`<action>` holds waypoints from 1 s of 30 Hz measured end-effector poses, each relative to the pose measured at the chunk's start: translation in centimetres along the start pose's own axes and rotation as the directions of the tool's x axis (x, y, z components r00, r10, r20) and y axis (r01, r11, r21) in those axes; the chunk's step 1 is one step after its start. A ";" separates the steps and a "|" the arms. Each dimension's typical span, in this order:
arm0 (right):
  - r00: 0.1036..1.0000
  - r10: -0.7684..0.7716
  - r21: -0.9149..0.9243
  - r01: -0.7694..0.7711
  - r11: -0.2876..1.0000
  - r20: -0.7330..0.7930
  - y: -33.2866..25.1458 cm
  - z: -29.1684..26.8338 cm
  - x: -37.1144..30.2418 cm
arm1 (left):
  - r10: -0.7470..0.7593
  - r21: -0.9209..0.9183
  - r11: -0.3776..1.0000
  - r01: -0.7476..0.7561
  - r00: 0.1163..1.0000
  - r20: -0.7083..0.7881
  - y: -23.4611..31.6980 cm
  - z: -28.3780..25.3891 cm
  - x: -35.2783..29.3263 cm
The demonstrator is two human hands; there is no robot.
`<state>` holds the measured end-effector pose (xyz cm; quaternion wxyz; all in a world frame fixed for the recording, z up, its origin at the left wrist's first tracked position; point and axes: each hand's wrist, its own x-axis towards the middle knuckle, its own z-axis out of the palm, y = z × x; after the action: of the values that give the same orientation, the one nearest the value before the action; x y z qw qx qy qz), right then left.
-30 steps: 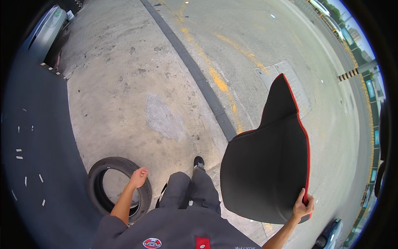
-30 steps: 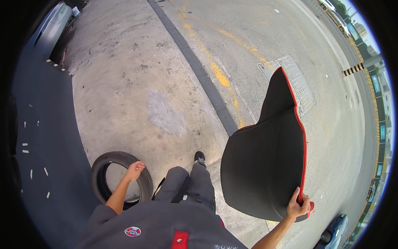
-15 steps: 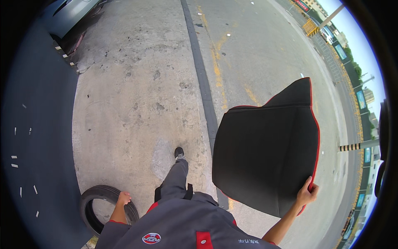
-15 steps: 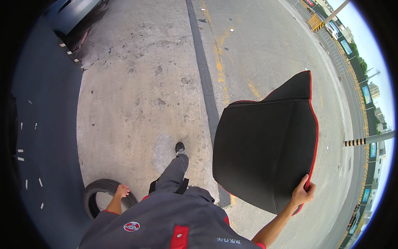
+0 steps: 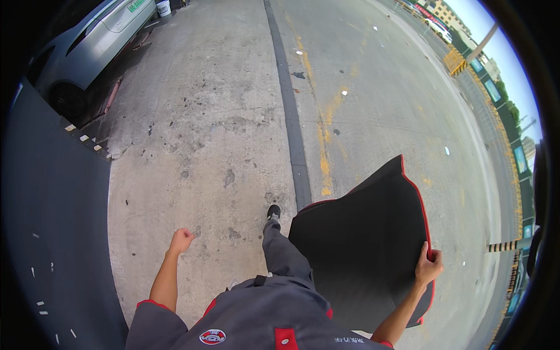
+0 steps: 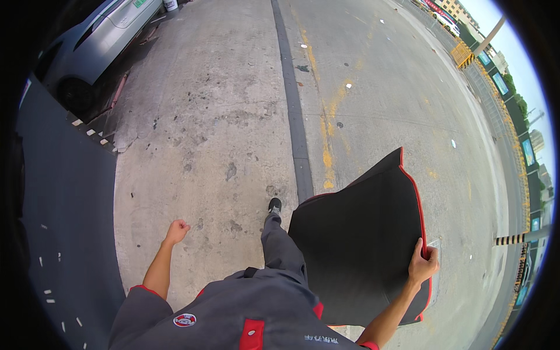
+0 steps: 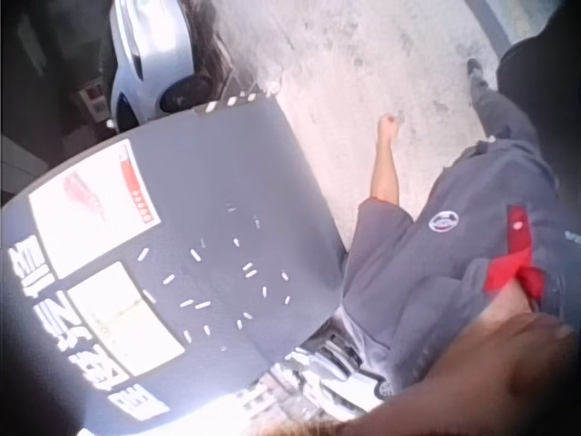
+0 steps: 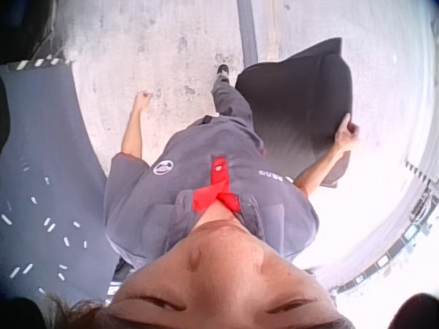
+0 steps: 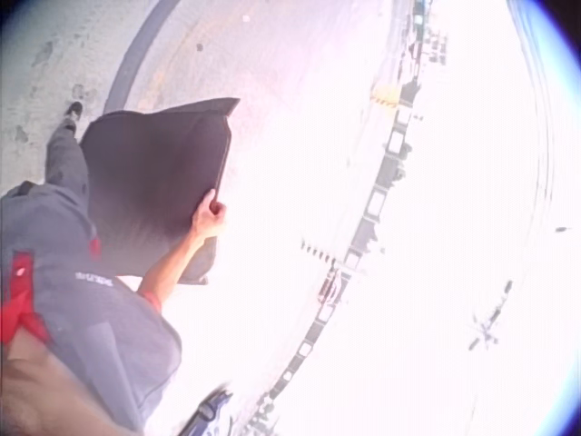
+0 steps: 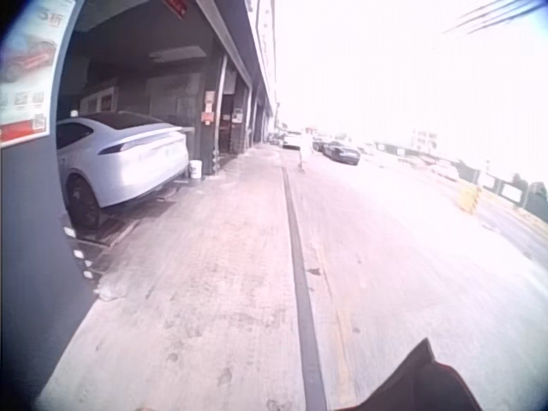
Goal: The person retrieves red quilted car mats from outside, carries them into the garage, and installs them into the trunk of a red sedan. The person also places a cloth and slippers into the trunk.
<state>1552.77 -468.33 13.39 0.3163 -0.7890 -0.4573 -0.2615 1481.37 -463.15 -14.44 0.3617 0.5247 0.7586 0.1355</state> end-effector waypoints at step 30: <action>0.995 -0.050 0.058 0.055 0.997 -0.089 -59.5 90.2 69.8 | 0.091 -0.104 0.989 -0.109 0.982 -0.167 53.4 -35.5 122.1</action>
<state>1542.22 -340.22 18.05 0.3527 -0.7544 -0.4713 -0.2903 1471.17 -325.78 -7.91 0.3206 0.5282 0.7492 0.2383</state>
